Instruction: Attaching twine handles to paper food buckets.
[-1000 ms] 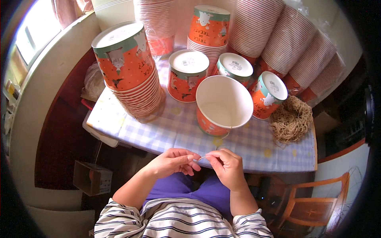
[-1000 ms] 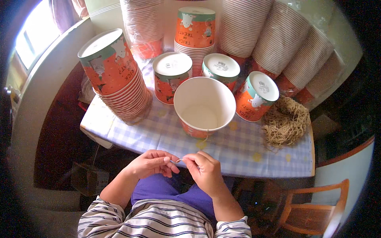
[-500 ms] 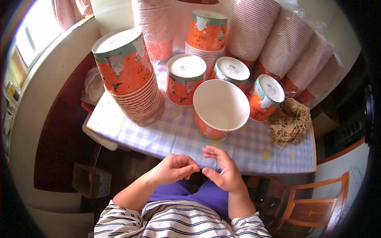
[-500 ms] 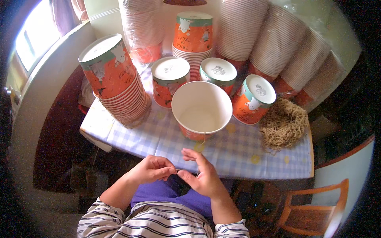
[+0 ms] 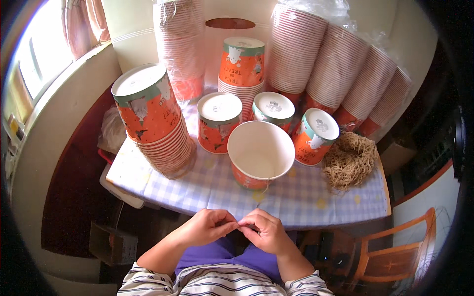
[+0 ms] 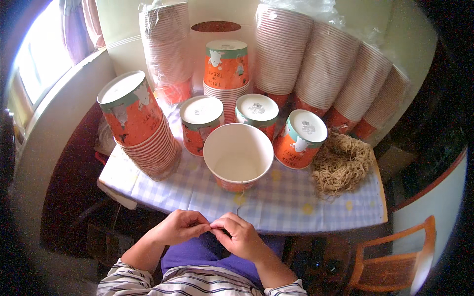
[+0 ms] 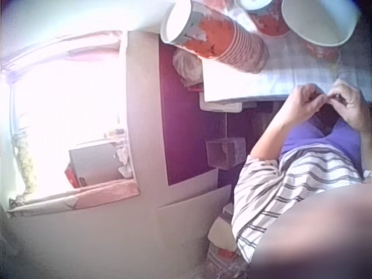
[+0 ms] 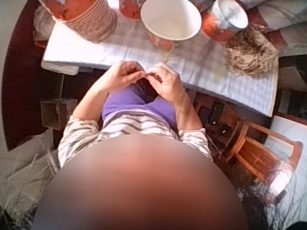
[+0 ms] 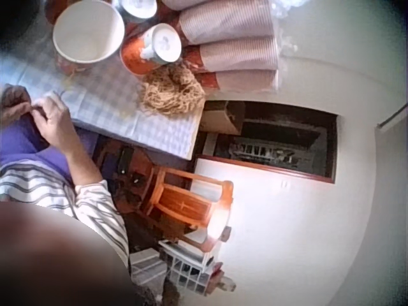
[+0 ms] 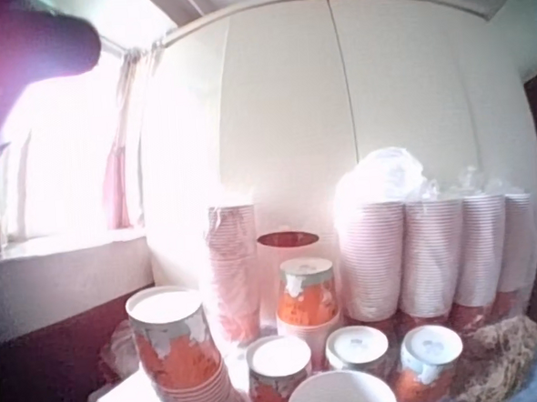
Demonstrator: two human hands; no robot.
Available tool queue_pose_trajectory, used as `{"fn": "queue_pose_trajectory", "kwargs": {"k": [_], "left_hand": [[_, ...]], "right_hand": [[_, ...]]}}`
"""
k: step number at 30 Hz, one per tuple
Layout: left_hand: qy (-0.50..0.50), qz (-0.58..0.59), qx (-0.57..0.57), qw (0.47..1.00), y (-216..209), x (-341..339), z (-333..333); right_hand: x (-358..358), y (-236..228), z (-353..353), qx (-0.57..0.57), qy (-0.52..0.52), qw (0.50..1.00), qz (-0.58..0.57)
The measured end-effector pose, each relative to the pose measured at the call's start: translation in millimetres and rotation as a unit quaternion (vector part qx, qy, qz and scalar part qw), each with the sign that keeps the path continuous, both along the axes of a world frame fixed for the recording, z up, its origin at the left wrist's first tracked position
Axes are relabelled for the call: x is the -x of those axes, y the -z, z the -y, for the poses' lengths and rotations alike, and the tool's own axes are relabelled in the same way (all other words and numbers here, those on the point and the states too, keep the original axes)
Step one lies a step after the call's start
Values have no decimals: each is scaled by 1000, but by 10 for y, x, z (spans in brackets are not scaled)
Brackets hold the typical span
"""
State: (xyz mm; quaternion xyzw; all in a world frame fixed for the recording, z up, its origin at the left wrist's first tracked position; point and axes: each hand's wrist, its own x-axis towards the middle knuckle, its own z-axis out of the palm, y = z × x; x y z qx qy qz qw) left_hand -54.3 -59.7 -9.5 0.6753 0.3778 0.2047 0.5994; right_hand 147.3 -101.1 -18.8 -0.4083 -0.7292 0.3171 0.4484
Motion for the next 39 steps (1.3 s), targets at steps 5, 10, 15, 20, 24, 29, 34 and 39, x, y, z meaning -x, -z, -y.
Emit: {"fn": "queue_pose_trajectory", "kwargs": {"k": [5,10,15,20,24,29,34,39], "left_hand": [[5,-5,-32,999,-39,-13,-39],[18,-24,-162,986,-119,-8,-52],[54,12,-354,934,-179,-60,-98],[79,17,-460,884,-263,-100,-133],[87,13,-499,862,-292,-106,-168],[97,28,-473,875,-425,-119,-326],[1,-13,-458,889,-715,-296,-941],[-53,-97,-553,826,-540,-703,-1769]], "right_hand": [[-8,9,-44,-84,14,996,19],[12,37,-61,-120,34,991,43],[11,-16,-33,-163,52,984,43],[-16,-14,-6,-190,55,979,45],[-13,-70,-16,-219,58,973,48],[-117,-215,-151,-244,61,961,113],[-472,-535,-621,-198,200,951,124],[-822,-495,-1253,-101,258,950,146]]}}
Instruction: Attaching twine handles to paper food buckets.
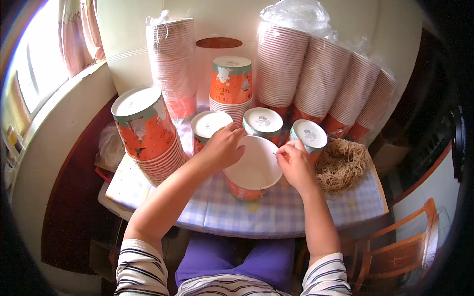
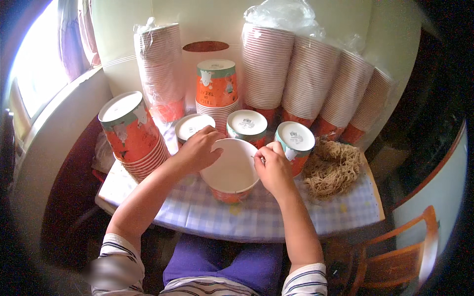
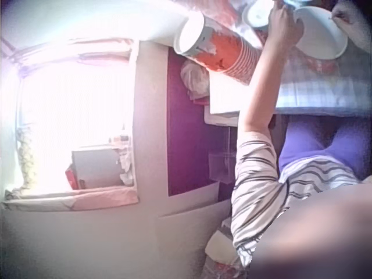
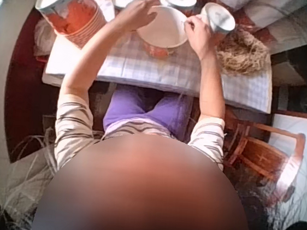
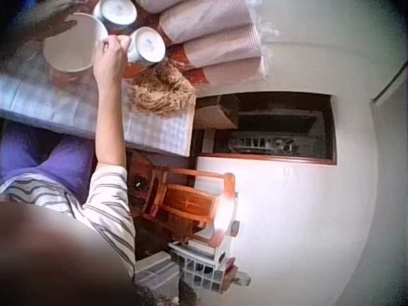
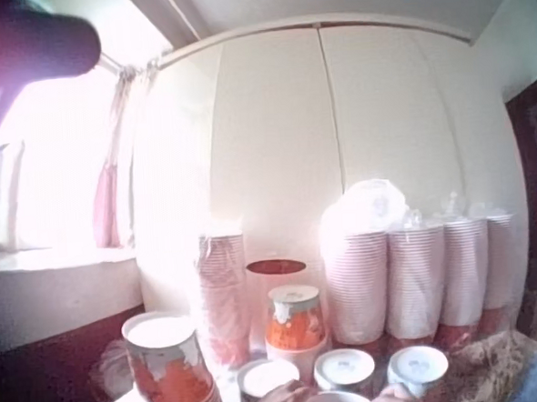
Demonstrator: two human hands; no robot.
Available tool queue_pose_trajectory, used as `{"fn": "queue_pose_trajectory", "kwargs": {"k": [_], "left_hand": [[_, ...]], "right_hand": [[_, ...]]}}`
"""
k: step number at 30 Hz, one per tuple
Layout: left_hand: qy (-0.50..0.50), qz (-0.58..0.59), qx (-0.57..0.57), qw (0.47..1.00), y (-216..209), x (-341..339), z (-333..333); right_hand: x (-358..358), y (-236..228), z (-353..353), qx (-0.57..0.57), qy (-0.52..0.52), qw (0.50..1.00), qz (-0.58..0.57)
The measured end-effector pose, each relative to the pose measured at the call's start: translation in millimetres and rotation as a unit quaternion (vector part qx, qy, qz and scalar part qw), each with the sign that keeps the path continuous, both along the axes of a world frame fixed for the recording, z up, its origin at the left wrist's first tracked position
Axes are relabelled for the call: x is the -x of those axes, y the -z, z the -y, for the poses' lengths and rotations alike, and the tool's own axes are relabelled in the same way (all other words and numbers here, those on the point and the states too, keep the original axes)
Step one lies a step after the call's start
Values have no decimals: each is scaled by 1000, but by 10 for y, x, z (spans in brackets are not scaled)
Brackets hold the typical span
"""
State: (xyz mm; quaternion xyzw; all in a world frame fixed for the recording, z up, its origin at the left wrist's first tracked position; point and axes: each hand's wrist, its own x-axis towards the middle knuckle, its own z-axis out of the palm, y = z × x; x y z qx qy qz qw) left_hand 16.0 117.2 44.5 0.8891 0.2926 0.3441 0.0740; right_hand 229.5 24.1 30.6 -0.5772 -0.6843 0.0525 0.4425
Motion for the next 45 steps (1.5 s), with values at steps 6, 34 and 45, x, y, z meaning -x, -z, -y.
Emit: {"fn": "queue_pose_trajectory", "kwargs": {"k": [6,34,45], "left_hand": [[-16,-76,28,997,197,-207,-356],[-18,20,386,922,213,-81,52],[-27,25,365,930,180,-109,41]], "right_hand": [[-92,49,-201,116,-11,989,89],[-381,22,-39,110,-113,986,57],[-351,5,-43,111,-114,985,65]]}}
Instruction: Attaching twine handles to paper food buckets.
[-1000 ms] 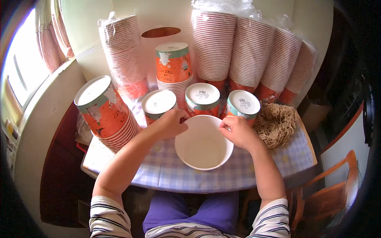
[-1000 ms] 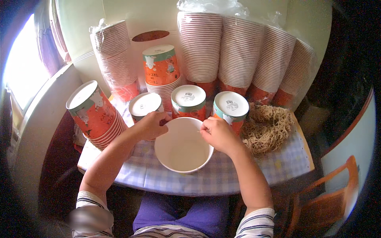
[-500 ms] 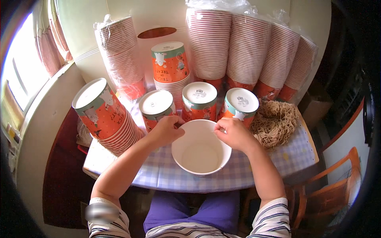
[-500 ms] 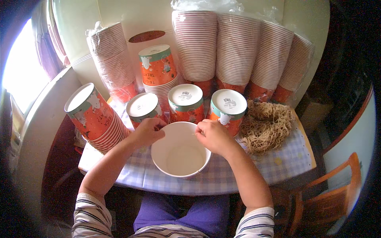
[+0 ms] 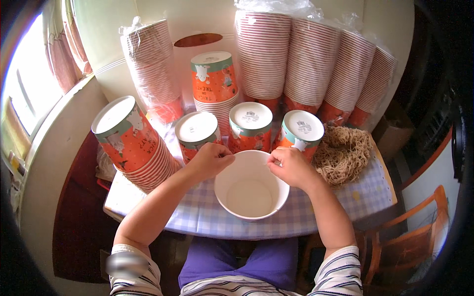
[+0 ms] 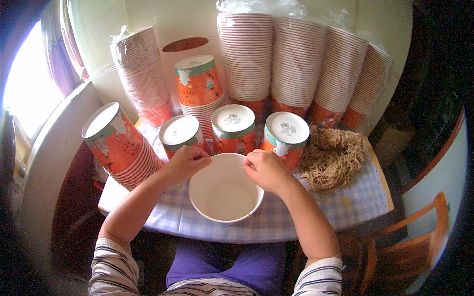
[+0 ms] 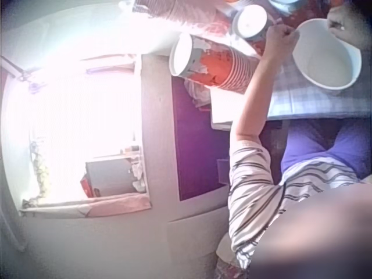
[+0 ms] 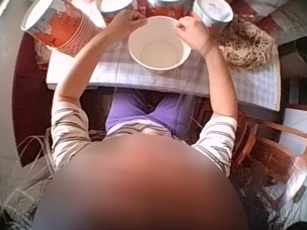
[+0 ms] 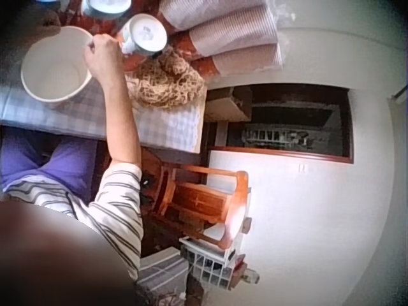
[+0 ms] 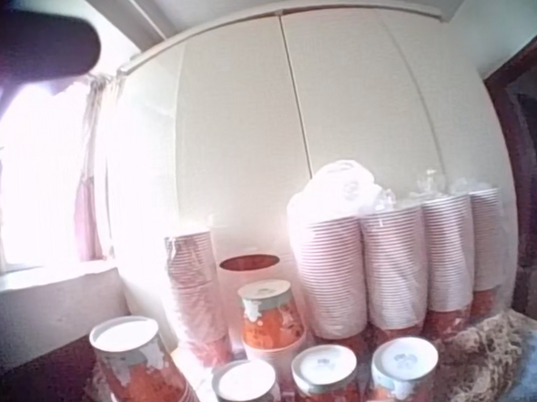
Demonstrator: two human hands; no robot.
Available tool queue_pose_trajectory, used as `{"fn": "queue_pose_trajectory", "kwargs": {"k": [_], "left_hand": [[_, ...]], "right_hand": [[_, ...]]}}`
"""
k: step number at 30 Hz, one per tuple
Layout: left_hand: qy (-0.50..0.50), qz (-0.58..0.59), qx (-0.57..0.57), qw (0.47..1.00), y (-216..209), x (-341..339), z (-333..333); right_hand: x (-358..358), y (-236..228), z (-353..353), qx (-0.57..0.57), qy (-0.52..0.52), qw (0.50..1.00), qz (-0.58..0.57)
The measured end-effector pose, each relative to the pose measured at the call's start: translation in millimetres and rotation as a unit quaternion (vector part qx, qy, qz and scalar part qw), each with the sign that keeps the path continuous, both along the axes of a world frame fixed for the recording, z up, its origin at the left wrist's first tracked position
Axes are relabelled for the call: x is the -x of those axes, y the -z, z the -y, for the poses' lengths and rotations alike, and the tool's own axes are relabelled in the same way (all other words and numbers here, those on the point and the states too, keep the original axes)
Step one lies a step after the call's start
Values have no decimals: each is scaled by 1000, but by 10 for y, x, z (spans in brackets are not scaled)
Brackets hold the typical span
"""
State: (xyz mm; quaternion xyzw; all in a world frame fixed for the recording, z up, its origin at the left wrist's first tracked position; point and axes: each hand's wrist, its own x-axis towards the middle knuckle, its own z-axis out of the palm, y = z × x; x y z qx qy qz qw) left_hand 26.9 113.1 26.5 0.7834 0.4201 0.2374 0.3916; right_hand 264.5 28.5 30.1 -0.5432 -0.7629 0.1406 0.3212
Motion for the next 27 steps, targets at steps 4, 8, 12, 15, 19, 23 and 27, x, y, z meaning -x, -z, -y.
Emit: {"fn": "queue_pose_trajectory", "kwargs": {"k": [4,8,12,15,19,23,27], "left_hand": [[-6,-45,-72,996,-7,-51,-15],[-12,-81,-77,994,-57,-86,17],[-22,-114,-108,987,-74,-97,52],[-15,-108,-121,987,-27,-62,65],[-20,-99,-75,992,-175,-78,155],[-41,-118,-58,990,-101,-93,69],[-26,-139,-160,977,-60,-106,74]], "right_hand": [[-6,18,-14,5,2,1000,-2],[-10,31,-22,5,1,1000,-4],[-18,27,-33,2,-6,1000,-2],[-18,26,-44,1,-10,1000,4],[-30,27,-53,6,-12,1000,12],[-10,37,-64,-5,-17,1000,-1],[-8,37,-67,-16,-19,1000,6]]}}
